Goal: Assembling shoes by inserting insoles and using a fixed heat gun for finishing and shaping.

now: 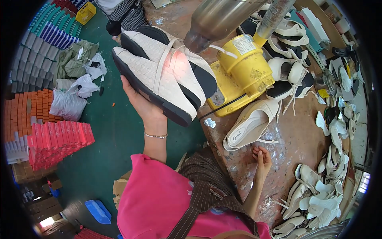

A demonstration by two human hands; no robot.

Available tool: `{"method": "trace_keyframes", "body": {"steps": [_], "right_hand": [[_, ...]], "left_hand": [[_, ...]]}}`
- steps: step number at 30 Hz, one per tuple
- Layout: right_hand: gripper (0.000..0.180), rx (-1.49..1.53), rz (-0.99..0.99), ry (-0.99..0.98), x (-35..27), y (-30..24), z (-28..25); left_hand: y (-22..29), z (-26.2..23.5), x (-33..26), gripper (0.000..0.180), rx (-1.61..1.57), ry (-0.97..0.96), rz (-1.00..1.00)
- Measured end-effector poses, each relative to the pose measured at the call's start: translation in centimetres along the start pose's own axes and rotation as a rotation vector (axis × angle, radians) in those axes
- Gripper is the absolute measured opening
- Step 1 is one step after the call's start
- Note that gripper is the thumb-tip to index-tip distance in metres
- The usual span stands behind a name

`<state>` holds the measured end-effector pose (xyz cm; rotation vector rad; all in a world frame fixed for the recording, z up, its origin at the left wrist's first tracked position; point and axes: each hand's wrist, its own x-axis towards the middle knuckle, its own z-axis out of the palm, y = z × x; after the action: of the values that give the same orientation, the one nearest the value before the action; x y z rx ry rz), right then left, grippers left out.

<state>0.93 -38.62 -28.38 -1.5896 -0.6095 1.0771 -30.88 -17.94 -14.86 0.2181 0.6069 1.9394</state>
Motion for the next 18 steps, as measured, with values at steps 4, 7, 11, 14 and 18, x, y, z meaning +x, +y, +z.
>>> {"method": "trace_keyframes", "body": {"steps": [4,7,11,14,18], "right_hand": [[0.025,-0.021,-0.015,-0.009,0.0,0.3,-0.2],[0.026,-0.025,-0.012,-0.006,-0.1,0.2,0.0],[0.025,-0.031,-0.002,-0.005,0.0,0.4,-0.2],[0.025,-0.040,0.014,0.004,0.3,0.5,-0.2],[0.024,-0.047,0.005,-0.003,0.3,0.0,-0.1]], "left_hand": [[0.3,-0.7,0.2,0.052,0.012,-0.036,0.017],[0.6,-1.2,0.1,0.052,0.035,-0.017,0.059],[0.8,-2.5,0.2,0.050,0.081,-0.017,0.090],[0.8,-3.2,0.1,0.050,0.242,0.015,0.217],[1.5,-5.0,0.6,0.055,0.153,-0.036,0.181]]}}
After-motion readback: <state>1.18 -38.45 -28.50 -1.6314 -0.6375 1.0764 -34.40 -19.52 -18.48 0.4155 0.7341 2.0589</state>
